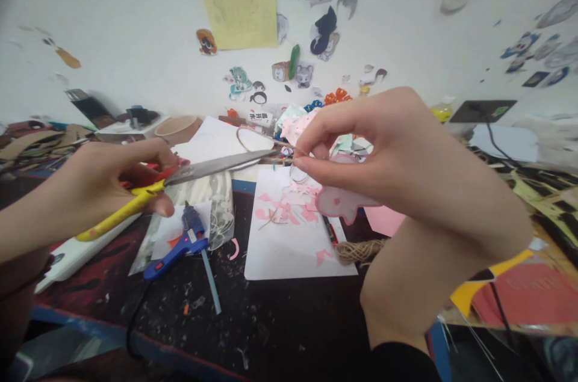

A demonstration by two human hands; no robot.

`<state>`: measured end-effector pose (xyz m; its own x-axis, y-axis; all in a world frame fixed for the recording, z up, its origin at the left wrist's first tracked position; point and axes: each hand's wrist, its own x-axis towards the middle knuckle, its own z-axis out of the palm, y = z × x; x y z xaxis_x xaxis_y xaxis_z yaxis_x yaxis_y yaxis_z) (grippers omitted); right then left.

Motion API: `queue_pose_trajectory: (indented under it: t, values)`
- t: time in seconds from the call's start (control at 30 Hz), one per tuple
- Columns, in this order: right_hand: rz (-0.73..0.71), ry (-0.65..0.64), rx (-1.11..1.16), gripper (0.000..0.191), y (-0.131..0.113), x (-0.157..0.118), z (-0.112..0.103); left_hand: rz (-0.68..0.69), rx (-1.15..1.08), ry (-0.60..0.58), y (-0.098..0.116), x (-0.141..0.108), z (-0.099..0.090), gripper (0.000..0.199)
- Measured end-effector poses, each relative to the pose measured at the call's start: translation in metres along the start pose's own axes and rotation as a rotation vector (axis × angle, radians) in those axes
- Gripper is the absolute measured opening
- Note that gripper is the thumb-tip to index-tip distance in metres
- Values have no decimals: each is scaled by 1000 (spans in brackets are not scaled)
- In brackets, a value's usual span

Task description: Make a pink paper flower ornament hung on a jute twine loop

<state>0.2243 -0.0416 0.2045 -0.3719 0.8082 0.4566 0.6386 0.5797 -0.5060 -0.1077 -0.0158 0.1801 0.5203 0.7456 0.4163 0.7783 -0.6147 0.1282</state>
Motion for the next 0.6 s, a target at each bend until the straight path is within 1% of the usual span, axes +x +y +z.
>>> queue_pose_trajectory:
  t: [0.07, 0.17, 0.27, 0.33, 0.4, 0.5, 0.6]
  values:
    - [24, 14, -4, 18, 1, -1, -2, -28, -25, 12, -5, -1, 0, 40]
    - [88, -4, 42, 22, 4, -2, -5, -58, -58, 41, -14, -3, 2, 38]
    - [110, -30, 92, 20, 8, -1, -6, -64, 2, 59, -18, -4, 6, 44]
    - [106, -32, 98, 21, 10, 0, -5, -78, 71, 66, -16, -4, 9, 52]
    - [109, -27, 94, 21, 10, 1, -4, -79, 110, 65, -9, -2, 10, 55]
    - [94, -30, 88, 19, 8, 1, -3, -34, 127, 77, 2, 0, 8, 60]
    - [50, -25, 60, 17, 5, 0, -3, 13, 146, 82, 6, 1, 6, 68]
